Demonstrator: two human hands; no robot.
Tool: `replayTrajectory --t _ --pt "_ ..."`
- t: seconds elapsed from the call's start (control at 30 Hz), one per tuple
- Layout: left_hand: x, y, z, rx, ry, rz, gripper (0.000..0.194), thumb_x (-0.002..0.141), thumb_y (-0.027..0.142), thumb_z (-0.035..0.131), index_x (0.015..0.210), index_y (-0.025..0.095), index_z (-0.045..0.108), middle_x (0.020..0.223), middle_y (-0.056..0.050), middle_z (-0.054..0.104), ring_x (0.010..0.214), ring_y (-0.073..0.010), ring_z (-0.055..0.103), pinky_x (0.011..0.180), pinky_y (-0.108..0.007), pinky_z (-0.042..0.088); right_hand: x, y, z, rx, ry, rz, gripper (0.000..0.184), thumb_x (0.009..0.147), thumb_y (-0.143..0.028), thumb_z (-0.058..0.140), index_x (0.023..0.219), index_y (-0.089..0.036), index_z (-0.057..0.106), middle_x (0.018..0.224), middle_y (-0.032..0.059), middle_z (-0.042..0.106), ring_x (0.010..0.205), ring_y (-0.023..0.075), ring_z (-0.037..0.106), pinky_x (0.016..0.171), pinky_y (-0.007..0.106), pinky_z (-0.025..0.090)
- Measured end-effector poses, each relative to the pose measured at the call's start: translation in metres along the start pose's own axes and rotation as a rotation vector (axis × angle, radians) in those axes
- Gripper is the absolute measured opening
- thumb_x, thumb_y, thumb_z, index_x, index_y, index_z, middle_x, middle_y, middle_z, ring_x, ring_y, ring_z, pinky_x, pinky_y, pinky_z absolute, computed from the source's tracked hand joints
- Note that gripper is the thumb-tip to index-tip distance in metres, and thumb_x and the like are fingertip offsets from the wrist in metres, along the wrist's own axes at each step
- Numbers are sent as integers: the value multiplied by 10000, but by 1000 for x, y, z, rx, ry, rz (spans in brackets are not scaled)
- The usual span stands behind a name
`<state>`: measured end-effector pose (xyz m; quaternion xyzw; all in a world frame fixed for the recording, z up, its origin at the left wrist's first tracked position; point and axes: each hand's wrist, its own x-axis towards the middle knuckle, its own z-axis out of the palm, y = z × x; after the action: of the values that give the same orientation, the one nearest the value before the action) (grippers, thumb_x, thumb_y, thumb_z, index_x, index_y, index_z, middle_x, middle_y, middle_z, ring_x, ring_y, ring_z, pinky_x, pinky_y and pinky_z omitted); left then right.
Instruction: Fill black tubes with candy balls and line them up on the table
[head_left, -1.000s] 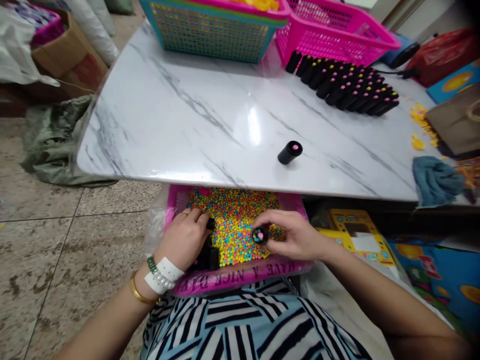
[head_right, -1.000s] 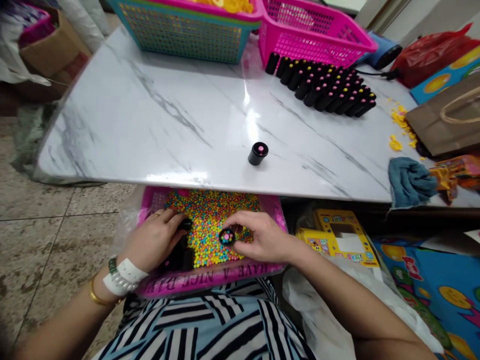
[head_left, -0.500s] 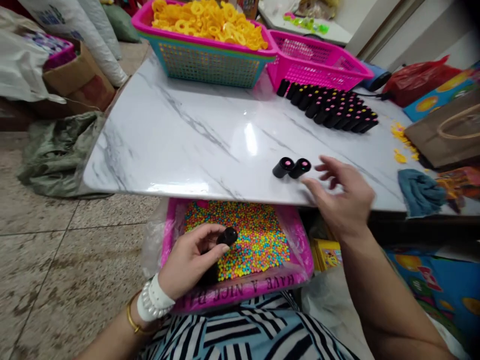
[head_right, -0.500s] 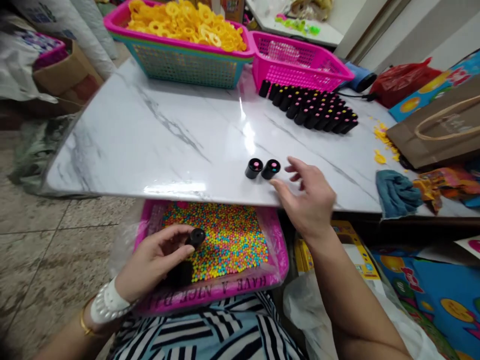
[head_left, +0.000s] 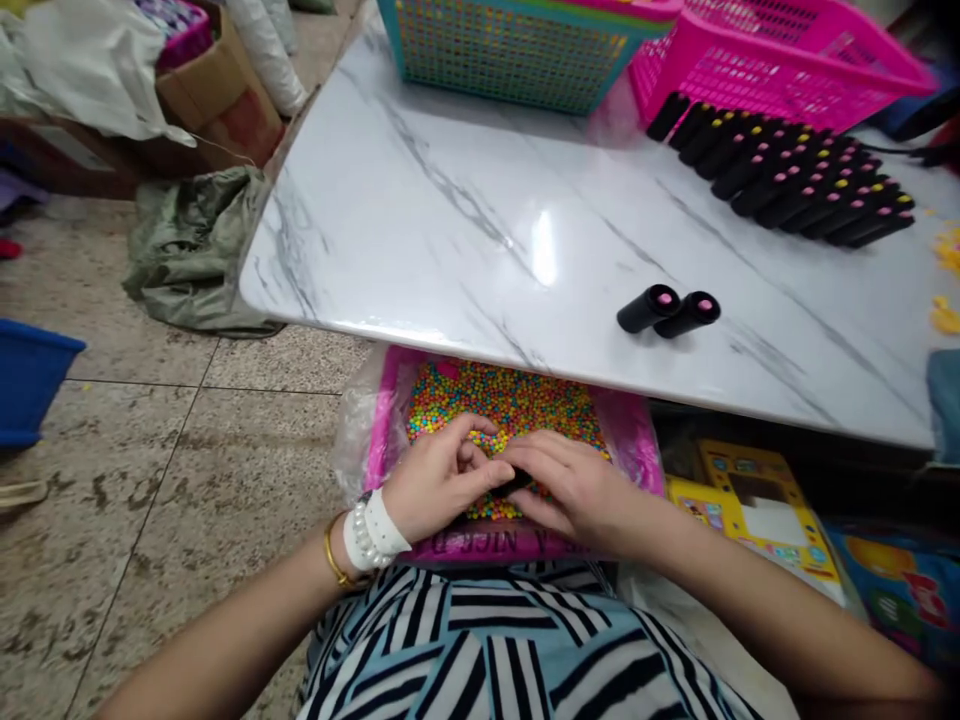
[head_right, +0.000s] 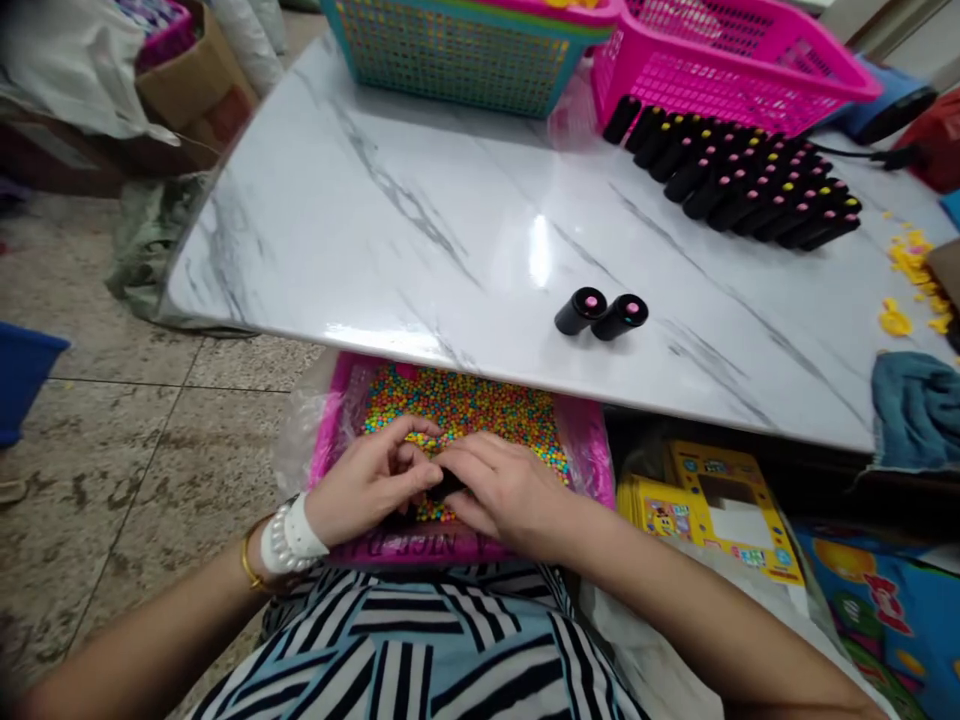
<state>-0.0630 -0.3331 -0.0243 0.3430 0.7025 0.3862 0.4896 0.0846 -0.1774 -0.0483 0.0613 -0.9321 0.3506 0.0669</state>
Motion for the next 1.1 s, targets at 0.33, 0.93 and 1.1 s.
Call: replayTrajectory --t 0.33,0.93,1.1 --pt "-30 -13 -9 1053 2 57 369 841 493 608 987 157 649 912 -113 609 884 -275 566 787 -416 472 2 15 24 -200 -363 16 185 908 -162 524 1055 -139 636 951 119 645 903 235 565 797 379 500" --pt "-20 -1 4 1145 -184 101 209 871 304 576 1046 221 653 904 -94 629 841 -261 612 762 -404 481 -36 29 -16 -157 0 160 215 898 -163 526 1101 -162 595 1056 110 655 981 217 585 838 386 503" --pt "-21 0 8 1122 -192 57 158 874 258 558 1006 217 634 884 -84 653 868 -264 621 772 -394 482 -22 28 8 -322 -297 4 106 910 -171 528 957 -145 620 919 115 636 897 233 547 781 391 481"
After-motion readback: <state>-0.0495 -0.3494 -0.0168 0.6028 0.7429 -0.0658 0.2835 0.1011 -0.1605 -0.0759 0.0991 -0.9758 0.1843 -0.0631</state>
